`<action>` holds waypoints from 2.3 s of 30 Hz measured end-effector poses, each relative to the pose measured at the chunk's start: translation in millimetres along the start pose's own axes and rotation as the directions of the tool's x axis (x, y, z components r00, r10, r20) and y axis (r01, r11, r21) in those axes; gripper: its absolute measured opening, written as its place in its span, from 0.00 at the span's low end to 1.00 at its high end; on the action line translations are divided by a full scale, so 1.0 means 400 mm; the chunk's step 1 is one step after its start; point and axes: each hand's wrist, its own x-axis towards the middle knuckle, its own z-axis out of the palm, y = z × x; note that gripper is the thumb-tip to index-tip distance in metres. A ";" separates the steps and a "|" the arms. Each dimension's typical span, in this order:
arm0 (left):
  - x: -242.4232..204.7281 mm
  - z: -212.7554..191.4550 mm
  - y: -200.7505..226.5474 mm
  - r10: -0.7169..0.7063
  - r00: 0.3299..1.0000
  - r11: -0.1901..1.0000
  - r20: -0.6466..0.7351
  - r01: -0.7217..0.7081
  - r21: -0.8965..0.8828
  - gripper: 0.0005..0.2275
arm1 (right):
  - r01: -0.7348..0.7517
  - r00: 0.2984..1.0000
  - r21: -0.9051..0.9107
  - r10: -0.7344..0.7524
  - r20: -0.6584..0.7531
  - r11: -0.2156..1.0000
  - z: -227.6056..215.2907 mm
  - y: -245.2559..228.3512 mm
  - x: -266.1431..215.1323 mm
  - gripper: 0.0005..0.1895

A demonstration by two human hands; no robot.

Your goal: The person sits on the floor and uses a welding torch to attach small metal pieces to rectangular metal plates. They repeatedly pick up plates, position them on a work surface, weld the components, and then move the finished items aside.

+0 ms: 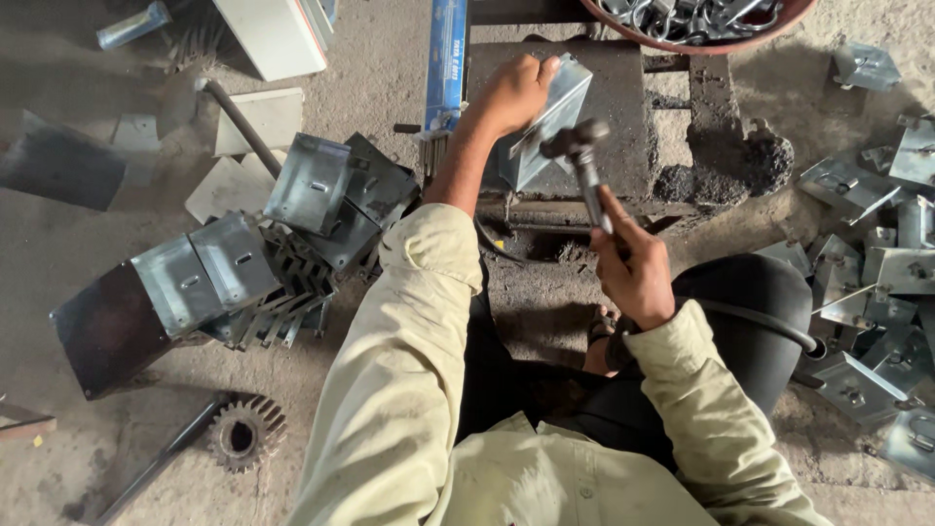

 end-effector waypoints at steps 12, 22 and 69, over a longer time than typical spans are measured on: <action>0.002 -0.023 -0.014 -0.039 0.986 0.990 0.164 0.061 -0.127 0.30 | 0.013 0.991 0.139 0.006 -0.131 0.990 -0.012 -0.023 0.019 0.28; -0.011 -0.045 0.010 -0.065 0.995 0.997 0.080 0.067 -0.026 0.29 | -0.334 0.925 0.497 0.380 0.009 0.801 -0.051 0.105 0.157 0.29; -0.437 0.000 0.079 -0.207 0.912 0.960 -0.355 0.120 -0.252 0.10 | 0.130 0.498 0.911 0.769 -0.401 0.391 -0.485 0.612 -0.438 0.32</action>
